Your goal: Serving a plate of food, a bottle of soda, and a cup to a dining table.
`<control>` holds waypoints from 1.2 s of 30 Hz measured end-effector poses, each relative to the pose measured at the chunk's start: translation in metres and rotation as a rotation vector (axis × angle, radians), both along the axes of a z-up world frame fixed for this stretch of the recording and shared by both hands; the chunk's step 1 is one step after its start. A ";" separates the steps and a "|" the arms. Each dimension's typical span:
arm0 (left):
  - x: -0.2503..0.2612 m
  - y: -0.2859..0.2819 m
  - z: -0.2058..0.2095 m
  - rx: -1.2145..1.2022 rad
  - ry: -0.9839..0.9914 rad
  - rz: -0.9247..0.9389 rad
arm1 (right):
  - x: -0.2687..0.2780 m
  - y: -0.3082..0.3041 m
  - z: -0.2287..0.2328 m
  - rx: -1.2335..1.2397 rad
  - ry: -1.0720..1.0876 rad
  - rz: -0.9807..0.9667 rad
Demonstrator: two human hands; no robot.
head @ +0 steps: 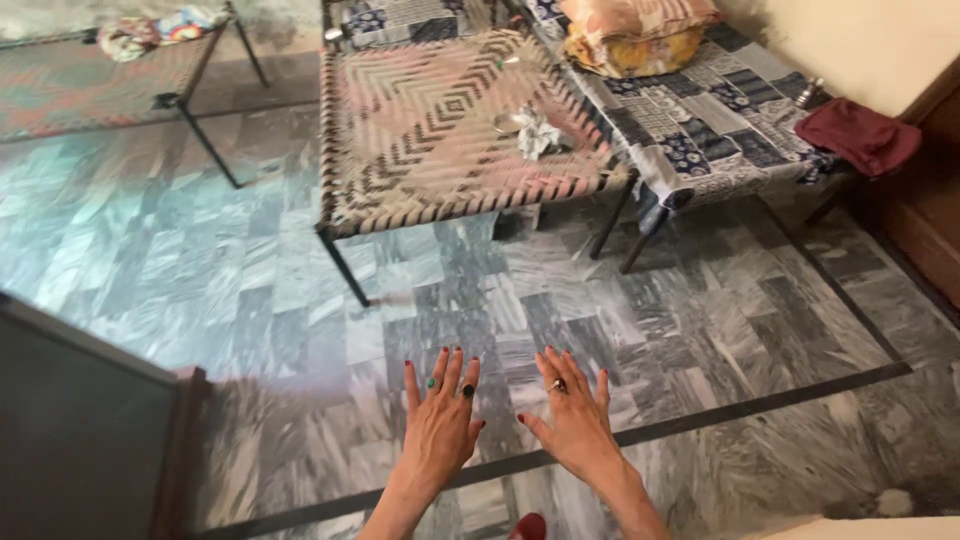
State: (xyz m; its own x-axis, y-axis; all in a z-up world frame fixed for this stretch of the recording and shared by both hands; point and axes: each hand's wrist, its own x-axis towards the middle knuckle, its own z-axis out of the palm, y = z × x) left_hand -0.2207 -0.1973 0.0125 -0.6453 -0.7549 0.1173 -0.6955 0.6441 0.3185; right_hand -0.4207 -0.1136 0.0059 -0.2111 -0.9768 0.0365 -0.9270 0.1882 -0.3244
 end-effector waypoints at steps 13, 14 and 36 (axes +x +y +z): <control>-0.206 -0.078 0.004 -0.007 -0.054 -0.204 | -0.180 -0.037 0.009 0.021 -0.049 -0.189; -0.220 -0.082 0.004 -0.009 -0.045 -0.218 | -0.192 -0.038 0.011 0.083 -0.073 -0.211; -0.540 -0.299 0.049 -0.074 0.045 -0.511 | -0.466 -0.202 0.063 -0.159 -0.010 -0.496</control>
State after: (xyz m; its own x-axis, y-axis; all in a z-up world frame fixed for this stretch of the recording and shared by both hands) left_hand -0.7609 -0.4960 0.0612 -0.9225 -0.3332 0.1946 -0.2728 0.9198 0.2820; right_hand -0.8867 -0.3153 0.0684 -0.6479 -0.7420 0.1724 -0.7360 0.5514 -0.3928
